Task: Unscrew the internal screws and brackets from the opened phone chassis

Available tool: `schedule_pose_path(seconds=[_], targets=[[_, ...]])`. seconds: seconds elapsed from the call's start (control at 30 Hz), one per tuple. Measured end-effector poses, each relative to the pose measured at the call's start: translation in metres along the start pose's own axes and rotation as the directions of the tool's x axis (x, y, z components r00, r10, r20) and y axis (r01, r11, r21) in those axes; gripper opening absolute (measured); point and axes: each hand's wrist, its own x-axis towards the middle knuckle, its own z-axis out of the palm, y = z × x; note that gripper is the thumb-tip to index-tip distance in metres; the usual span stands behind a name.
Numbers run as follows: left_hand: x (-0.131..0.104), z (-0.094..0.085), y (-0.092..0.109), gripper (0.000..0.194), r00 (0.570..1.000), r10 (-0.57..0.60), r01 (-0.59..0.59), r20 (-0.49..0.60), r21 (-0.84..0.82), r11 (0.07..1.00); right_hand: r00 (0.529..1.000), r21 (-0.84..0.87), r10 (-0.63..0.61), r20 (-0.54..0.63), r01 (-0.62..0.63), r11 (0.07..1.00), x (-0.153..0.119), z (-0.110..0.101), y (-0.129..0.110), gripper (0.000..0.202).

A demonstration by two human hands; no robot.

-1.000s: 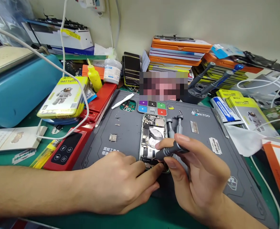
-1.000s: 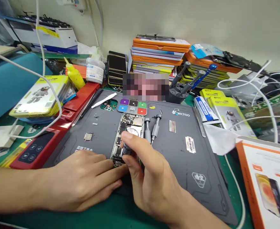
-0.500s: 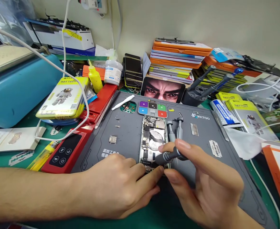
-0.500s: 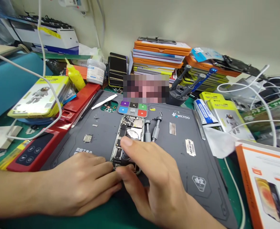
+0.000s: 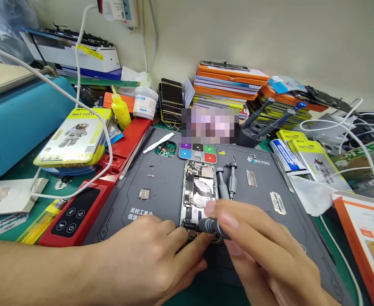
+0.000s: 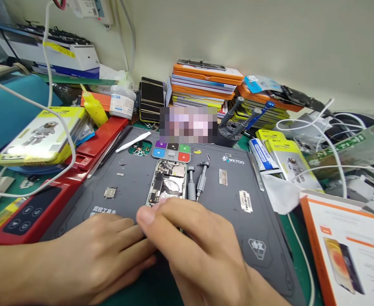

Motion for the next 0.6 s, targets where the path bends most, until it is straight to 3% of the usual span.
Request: schedule_pose_path(seconds=[0.1,0.27,0.6], targets=[[0.0001,-0.0006,0.0002,0.026,1.0,-0.001,0.001,-0.001,-0.004,1.0,0.999,0.012,-0.004,-0.038,0.005,1.0,-0.0006,0.0029,0.0022,0.076],[-0.0004,-0.0002,0.0006,0.026,1.0,0.006,-0.006,-0.015,0.004,1.0,0.998,0.049,0.065,0.019,-0.066,0.997,-0.0005,0.0,0.0021,0.082],[-0.0026,-0.0001,0.0001,0.032,1.0,-0.005,0.006,0.009,-0.016,1.0,0.999,0.027,0.048,-0.015,-0.048,0.999,0.0008,-0.0048,-0.0019,0.078]])
